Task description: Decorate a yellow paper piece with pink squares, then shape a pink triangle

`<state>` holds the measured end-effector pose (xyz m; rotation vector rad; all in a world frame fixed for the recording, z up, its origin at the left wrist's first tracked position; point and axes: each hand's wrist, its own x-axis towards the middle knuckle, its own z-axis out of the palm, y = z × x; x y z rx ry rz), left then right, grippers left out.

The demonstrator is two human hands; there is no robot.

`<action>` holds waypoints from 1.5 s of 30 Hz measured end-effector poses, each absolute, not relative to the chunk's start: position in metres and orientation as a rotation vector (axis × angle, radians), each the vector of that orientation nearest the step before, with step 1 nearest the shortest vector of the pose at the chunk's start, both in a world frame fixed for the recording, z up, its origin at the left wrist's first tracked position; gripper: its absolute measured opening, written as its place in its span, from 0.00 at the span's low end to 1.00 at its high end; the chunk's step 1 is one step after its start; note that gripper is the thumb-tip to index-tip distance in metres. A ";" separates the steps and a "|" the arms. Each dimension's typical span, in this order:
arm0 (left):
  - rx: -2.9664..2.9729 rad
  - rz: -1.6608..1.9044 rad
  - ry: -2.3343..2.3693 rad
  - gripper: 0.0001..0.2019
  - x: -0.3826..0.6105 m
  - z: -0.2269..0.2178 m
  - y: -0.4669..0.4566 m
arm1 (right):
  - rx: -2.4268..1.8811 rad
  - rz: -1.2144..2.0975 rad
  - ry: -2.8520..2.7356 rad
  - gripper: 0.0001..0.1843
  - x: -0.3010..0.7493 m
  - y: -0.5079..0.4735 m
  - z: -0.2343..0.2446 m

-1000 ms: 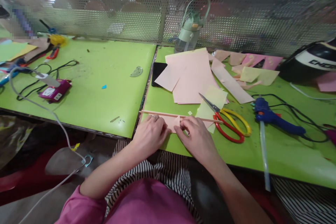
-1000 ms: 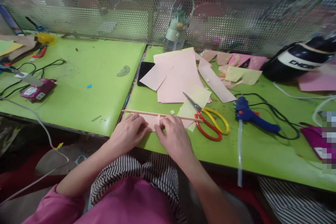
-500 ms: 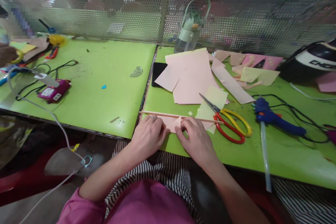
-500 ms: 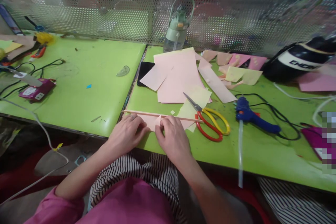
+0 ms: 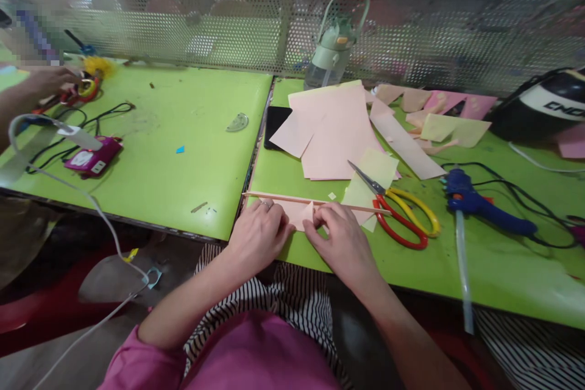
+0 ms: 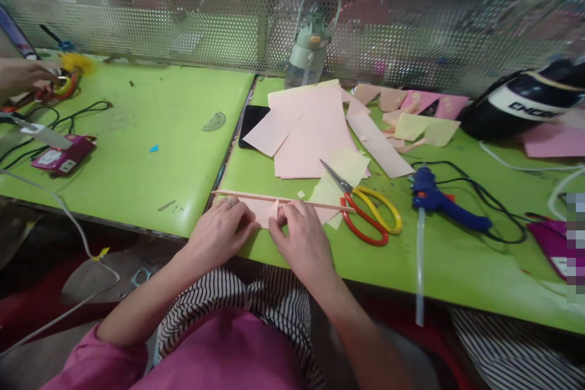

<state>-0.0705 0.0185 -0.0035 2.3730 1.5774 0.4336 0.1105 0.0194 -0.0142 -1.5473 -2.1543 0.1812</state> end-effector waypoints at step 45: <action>2.860 0.549 1.365 0.19 -0.091 -0.022 -0.014 | -1.602 0.364 -2.109 0.12 0.122 0.021 -0.012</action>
